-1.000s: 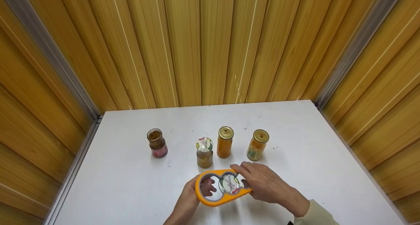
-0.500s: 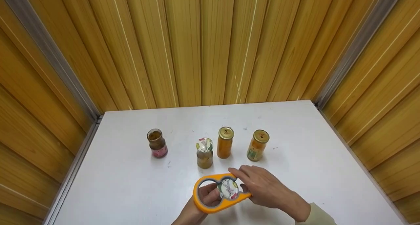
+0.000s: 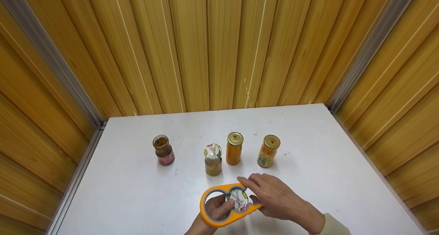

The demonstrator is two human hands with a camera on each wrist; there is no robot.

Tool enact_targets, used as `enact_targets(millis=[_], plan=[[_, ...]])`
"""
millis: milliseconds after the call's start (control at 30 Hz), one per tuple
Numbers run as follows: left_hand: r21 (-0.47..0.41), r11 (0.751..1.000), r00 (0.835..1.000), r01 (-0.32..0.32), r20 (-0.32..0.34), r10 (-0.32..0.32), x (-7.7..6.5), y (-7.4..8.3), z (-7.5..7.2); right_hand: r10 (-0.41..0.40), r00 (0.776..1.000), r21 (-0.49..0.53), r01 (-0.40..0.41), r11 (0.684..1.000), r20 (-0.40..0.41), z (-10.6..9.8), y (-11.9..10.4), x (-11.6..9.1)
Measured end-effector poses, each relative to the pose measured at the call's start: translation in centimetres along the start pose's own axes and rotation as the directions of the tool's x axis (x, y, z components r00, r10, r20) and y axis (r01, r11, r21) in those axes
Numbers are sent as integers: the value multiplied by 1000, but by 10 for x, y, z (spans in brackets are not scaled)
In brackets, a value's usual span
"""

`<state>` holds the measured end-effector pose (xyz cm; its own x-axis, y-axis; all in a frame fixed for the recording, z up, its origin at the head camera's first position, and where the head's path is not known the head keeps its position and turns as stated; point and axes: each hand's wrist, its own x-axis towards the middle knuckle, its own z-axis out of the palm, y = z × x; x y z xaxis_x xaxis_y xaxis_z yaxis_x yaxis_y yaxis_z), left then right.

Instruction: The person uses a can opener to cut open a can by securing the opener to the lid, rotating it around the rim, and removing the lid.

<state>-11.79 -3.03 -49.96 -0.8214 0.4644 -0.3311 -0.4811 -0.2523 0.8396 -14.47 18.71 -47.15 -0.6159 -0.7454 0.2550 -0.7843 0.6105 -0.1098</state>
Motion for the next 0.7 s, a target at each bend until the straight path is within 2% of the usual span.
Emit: enact_targets(millis=[167,267,433,600,700], plan=[[35,999,997,-23,-73,26,0,-2,-1,18,1000,-4,-18,1000,-8,-1,-1,0],[81,996,996,-21,-88,28,1,-4,-4,24,1000,-9,-24,1000,-11,0,-2,-2],[102,995,999,-1,-50,6,1,-7,-6,14,999,-22,-15,1000,-31,3,-1,-4],[74,997,999,5,-45,-2,1,-7,-4,16,999,-16,-16,1000,-45,5,1,-6],[47,999,1000,3,-21,-2,1,-6,-4,22,999,-9,-23,1000,-44,7,2,-8]])
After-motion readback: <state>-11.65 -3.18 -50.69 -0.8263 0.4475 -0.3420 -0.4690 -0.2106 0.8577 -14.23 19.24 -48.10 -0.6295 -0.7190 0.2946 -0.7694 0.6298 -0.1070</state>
